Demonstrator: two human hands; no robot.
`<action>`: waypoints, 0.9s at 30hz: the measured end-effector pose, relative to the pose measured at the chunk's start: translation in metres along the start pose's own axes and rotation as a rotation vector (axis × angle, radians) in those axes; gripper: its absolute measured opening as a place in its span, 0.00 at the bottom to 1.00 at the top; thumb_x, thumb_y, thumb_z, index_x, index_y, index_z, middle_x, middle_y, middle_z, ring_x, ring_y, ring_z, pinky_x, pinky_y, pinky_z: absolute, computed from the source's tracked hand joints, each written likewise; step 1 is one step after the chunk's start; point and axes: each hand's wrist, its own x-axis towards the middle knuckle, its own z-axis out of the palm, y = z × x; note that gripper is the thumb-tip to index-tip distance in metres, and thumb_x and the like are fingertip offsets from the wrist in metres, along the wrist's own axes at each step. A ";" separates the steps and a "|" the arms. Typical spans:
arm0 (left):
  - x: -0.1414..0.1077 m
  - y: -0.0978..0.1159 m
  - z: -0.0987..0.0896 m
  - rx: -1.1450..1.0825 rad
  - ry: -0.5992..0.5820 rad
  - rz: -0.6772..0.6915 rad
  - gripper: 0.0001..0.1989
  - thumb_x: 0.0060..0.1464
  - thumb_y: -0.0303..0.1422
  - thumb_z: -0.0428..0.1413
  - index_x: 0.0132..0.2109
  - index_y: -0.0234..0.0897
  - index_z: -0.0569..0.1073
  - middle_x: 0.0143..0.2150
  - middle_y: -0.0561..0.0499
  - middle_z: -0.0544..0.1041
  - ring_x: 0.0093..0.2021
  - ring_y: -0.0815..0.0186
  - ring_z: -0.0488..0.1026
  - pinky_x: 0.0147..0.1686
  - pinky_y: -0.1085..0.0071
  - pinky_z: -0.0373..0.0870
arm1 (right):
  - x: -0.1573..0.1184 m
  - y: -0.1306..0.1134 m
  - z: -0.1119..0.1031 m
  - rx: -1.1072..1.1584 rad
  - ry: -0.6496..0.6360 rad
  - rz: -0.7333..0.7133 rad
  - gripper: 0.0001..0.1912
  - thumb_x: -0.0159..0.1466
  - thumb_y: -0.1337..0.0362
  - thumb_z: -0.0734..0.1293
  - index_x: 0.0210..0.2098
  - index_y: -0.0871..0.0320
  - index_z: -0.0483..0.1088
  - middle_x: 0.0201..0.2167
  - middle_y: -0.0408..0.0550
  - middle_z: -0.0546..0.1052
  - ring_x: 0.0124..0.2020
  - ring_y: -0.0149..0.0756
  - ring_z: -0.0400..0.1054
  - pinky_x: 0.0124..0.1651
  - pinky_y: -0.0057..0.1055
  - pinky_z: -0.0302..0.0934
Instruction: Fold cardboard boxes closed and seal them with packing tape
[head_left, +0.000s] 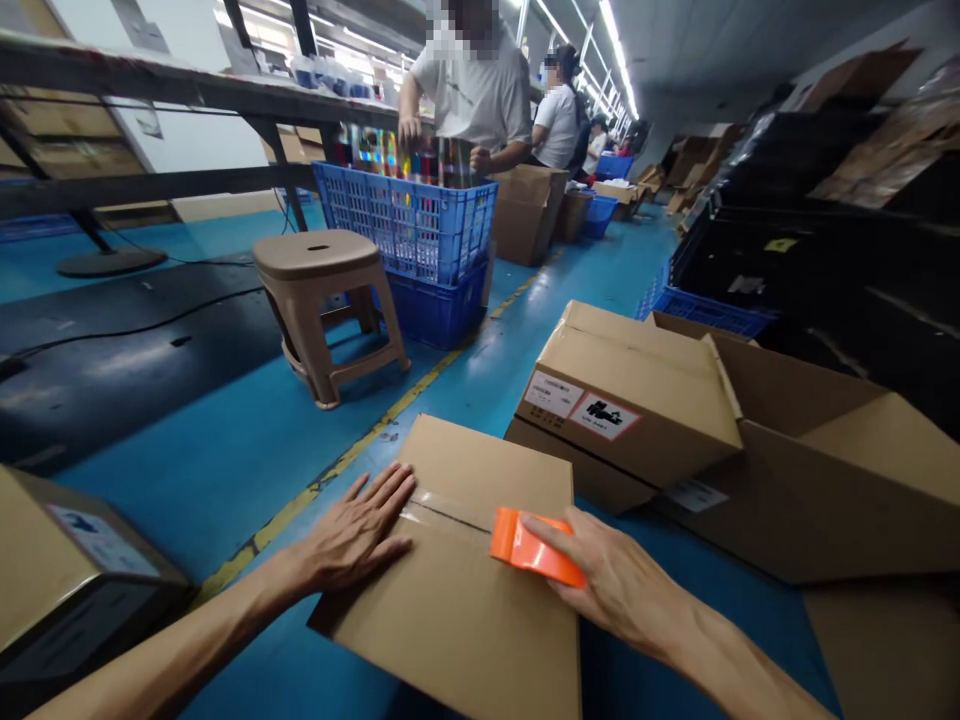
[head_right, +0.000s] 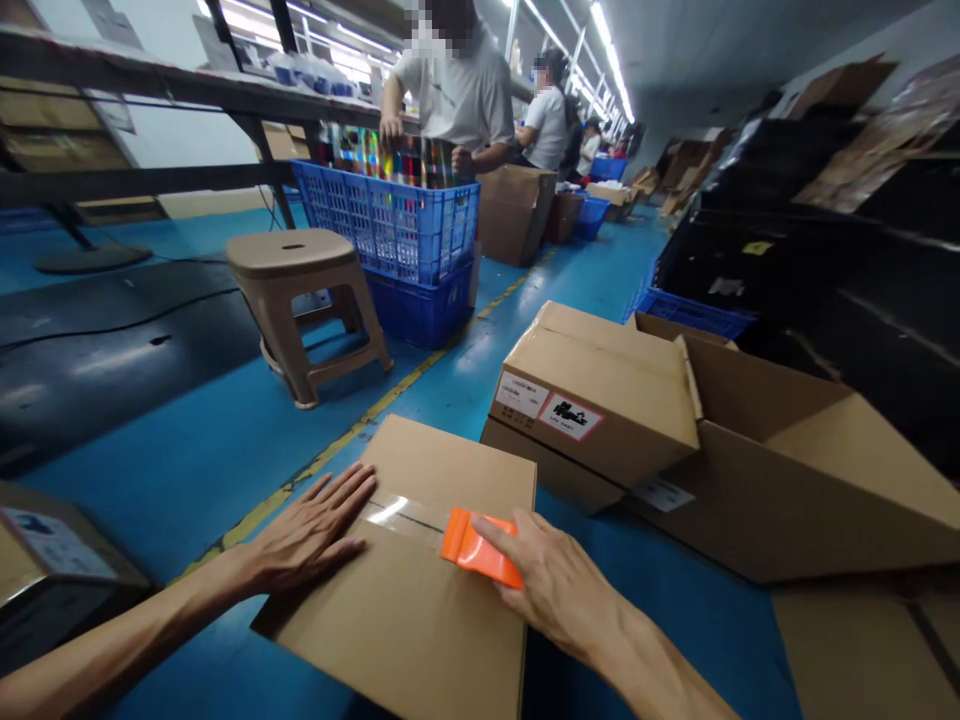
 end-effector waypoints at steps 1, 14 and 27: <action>0.000 -0.002 0.002 0.008 0.018 0.013 0.40 0.68 0.57 0.41 0.76 0.46 0.38 0.79 0.50 0.37 0.79 0.49 0.37 0.75 0.41 0.42 | -0.010 0.009 0.000 -0.020 0.021 -0.010 0.37 0.61 0.71 0.68 0.68 0.45 0.60 0.43 0.51 0.75 0.40 0.43 0.75 0.43 0.43 0.76; 0.004 -0.011 0.014 0.078 0.106 0.032 0.40 0.66 0.56 0.48 0.76 0.49 0.45 0.78 0.50 0.46 0.78 0.46 0.46 0.72 0.43 0.54 | -0.104 0.088 0.028 -0.123 0.107 -0.010 0.43 0.61 0.72 0.68 0.72 0.46 0.53 0.39 0.47 0.73 0.35 0.38 0.72 0.37 0.35 0.74; 0.169 0.082 -0.027 0.034 0.162 0.198 0.31 0.66 0.47 0.51 0.69 0.35 0.63 0.74 0.33 0.61 0.75 0.44 0.55 0.70 0.44 0.55 | -0.098 0.081 0.039 -0.082 0.264 -0.024 0.42 0.60 0.75 0.66 0.71 0.50 0.54 0.39 0.48 0.72 0.36 0.37 0.70 0.38 0.34 0.71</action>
